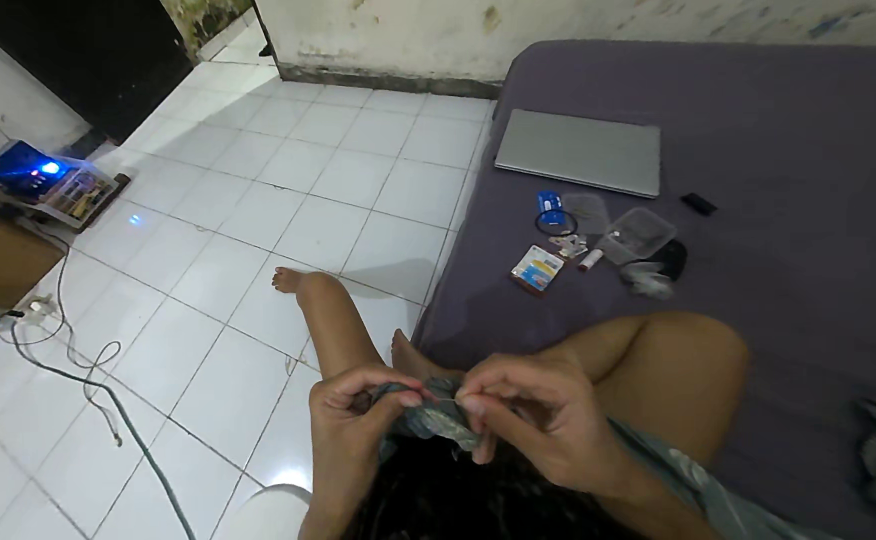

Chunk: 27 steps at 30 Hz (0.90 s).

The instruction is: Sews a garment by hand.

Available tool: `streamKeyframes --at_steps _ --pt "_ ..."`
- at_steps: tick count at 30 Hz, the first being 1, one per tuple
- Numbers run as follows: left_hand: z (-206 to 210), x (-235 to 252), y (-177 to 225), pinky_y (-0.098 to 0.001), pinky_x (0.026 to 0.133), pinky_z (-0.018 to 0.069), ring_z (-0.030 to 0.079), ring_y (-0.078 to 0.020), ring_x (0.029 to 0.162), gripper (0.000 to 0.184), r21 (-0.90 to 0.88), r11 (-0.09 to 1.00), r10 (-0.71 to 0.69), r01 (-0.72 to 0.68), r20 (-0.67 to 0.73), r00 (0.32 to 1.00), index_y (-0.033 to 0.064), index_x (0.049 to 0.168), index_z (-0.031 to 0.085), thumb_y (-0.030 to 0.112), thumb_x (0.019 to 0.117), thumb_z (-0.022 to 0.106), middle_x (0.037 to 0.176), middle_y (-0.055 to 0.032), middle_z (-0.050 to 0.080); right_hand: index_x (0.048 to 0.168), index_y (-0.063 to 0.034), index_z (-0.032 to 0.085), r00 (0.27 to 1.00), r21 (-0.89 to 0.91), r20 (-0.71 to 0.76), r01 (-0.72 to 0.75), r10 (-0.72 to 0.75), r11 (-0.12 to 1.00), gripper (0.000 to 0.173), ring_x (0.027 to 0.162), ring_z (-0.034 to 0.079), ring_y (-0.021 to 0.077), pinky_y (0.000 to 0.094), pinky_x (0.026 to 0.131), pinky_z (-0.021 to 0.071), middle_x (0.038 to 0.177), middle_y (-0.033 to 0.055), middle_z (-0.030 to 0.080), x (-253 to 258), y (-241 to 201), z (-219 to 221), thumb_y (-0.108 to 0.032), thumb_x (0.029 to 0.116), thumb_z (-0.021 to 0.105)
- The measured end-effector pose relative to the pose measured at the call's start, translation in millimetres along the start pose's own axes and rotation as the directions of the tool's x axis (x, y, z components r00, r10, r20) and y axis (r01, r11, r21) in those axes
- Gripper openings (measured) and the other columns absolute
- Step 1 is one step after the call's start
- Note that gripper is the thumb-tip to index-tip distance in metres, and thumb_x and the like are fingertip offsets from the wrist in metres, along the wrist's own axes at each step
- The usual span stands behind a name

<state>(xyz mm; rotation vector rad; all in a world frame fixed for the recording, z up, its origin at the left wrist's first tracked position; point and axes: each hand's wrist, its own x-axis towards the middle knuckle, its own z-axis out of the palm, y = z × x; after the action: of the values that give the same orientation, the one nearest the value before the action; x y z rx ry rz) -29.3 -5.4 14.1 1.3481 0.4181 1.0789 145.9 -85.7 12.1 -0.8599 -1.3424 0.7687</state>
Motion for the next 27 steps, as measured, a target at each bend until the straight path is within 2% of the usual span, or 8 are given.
streamKeyframes --at_steps 27 --pt "2.0 0.6 -0.8 -0.0129 0.073 0.0571 0.069 0.0052 0.079 0.013 -0.134 0.987 -0.08 0.086 0.051 0.996 0.0187 0.098 0.078 0.026 0.0961 0.068 0.087 0.0111 0.076 0.1 -0.0011 0.064 0.999 0.07 0.041 -0.008 0.005 0.998 0.015 0.07 0.066 -0.0075 0.0091 0.064 0.0567 0.078 -0.0042 0.07 1.1 1.6 -1.2 -0.015 0.1041 0.058"
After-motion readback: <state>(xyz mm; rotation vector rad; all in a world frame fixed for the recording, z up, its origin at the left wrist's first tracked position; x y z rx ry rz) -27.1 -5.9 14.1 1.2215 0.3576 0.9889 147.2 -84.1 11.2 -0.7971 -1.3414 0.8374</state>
